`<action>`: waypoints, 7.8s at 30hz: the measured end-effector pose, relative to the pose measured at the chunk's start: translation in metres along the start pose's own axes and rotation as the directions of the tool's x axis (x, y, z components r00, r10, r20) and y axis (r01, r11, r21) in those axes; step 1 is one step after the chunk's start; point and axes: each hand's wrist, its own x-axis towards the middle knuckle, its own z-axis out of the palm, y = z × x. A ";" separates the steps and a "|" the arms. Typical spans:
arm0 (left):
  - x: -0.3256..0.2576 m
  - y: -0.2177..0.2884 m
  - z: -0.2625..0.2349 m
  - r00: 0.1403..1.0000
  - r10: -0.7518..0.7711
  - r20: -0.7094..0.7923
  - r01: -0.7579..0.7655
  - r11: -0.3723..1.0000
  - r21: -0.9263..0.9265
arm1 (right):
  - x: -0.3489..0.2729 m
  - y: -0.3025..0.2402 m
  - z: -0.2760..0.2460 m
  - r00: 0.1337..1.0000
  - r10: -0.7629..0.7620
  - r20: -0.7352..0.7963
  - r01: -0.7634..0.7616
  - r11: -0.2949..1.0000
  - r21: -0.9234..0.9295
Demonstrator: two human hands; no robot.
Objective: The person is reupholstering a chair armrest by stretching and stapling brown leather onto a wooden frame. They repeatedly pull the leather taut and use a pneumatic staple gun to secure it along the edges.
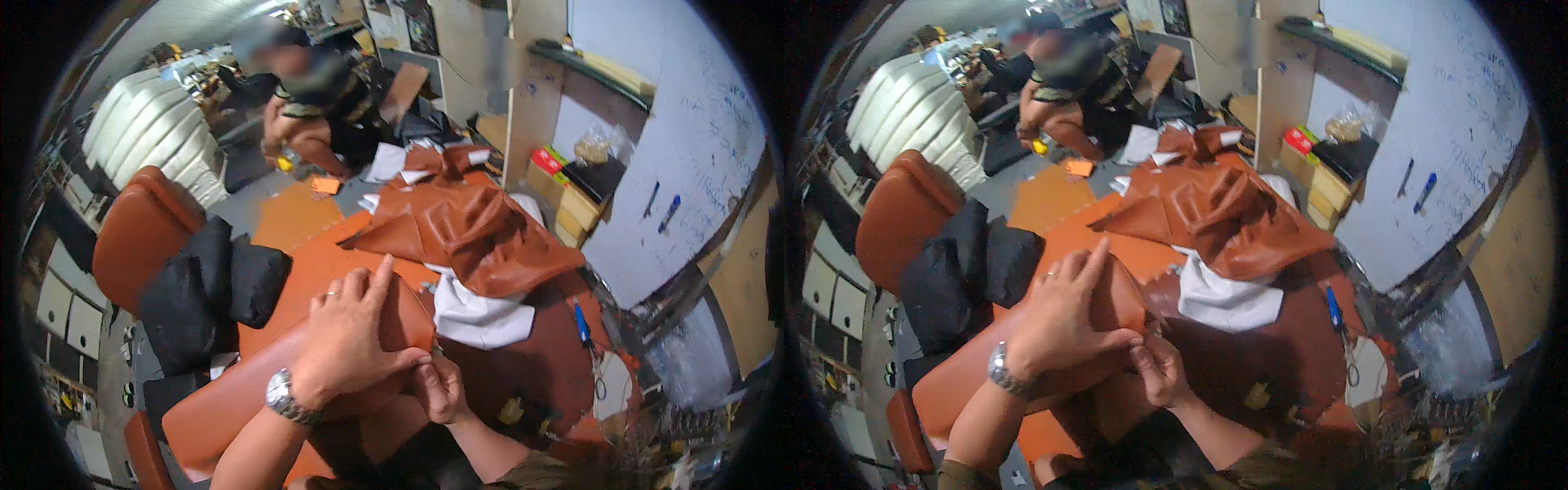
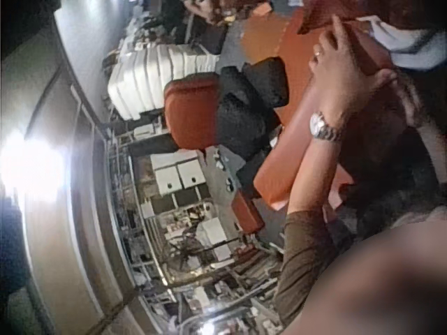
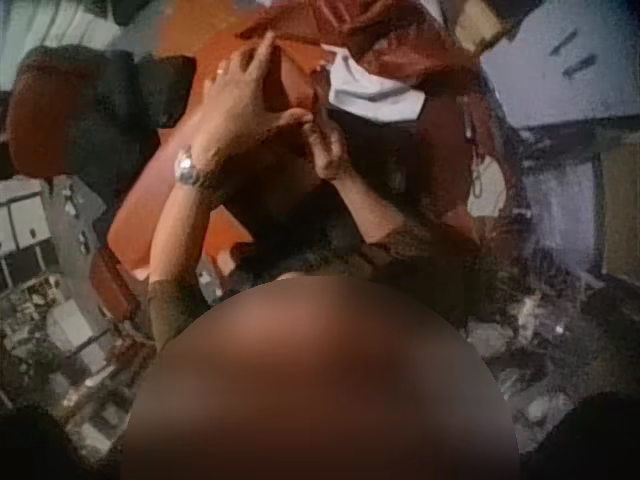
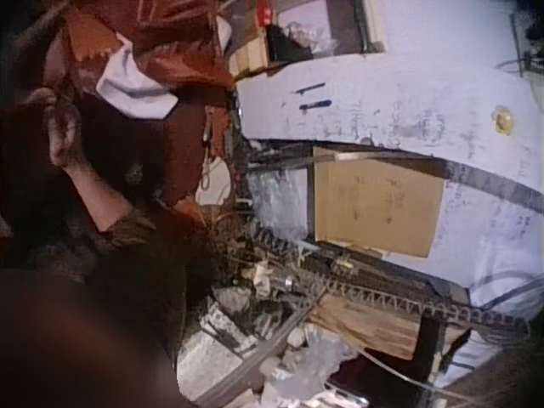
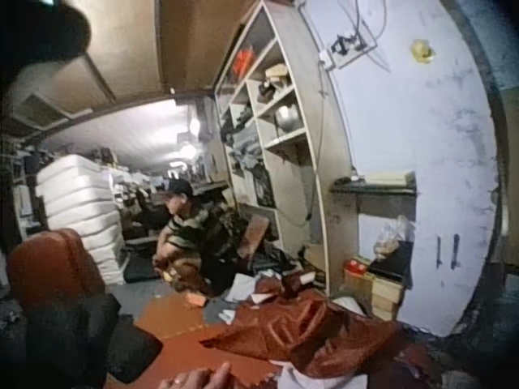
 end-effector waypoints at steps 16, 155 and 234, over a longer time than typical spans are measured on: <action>0.022 -0.011 0.023 0.933 -0.258 -0.252 0.276 0.960 0.039 | -0.135 0.159 -0.272 0.916 0.304 -0.261 -0.295 0.068 -0.953; -0.036 -0.041 0.010 0.935 -0.317 -0.161 0.315 0.948 -0.036 | 0.057 0.013 0.086 0.943 -0.030 0.333 -0.199 0.749 0.632; -0.004 -0.116 0.012 0.768 -0.518 -0.376 0.600 0.787 0.142 | 0.134 0.052 0.029 0.979 0.200 0.045 -0.157 0.872 -0.464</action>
